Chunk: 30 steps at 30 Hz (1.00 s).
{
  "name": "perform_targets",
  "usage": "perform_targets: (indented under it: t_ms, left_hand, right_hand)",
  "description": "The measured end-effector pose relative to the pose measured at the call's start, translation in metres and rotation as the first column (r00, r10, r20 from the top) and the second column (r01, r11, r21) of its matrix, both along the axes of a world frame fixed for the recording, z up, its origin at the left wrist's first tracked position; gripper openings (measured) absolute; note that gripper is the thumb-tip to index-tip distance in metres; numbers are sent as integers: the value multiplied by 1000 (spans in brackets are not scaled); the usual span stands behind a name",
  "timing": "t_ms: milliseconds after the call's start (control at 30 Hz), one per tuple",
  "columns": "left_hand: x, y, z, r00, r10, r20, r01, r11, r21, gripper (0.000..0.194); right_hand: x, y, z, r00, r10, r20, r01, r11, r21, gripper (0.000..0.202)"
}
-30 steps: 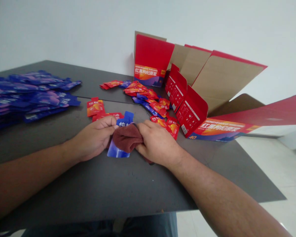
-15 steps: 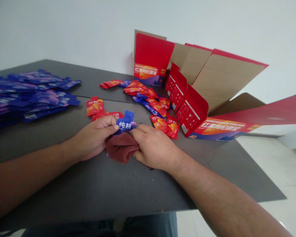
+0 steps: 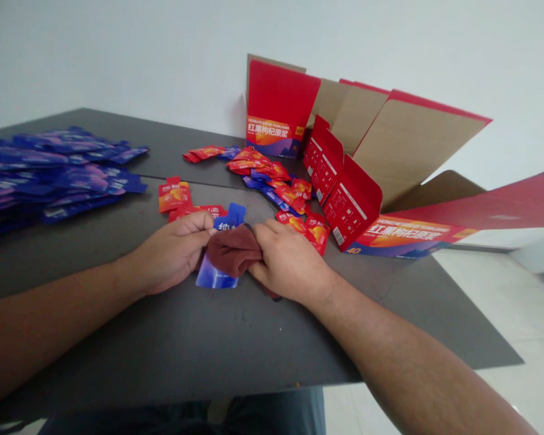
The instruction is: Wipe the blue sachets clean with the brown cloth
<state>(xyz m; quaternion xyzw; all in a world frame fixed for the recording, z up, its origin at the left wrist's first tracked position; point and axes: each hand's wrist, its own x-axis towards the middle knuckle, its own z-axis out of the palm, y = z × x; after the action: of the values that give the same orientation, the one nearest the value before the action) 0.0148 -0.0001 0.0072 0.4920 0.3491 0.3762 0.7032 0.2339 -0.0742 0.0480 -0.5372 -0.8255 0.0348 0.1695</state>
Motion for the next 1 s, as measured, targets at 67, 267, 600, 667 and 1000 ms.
perform_targets:
  t_ms: [67,267,600,667,1000]
  left_hand:
    - [-1,0,-1,1000,-13,-25,13,999,34,24]
    - [0,-1,0,1000,-11,1,11,1000,6,23]
    - [0,0,-1,1000,-16,-18,16,1000,17,23]
    - [-1,-1,0,1000,-15,-24,15,1000,20,23]
    - [-1,-2,0,1000,-19,-20,20,999,30,24]
  right_hand:
    - [-1,-1,0,994,105,13,-104,994,-29,16]
    - [0,0,2,1000,-20,7,21,1000,-14,13]
    - [0,-1,2,1000,-18,-1,18,1000,0,13]
    - [0,0,2,1000,-1,-5,1,1000,-2,14]
    - [-1,-1,1,999,-32,5,32,999,4,14]
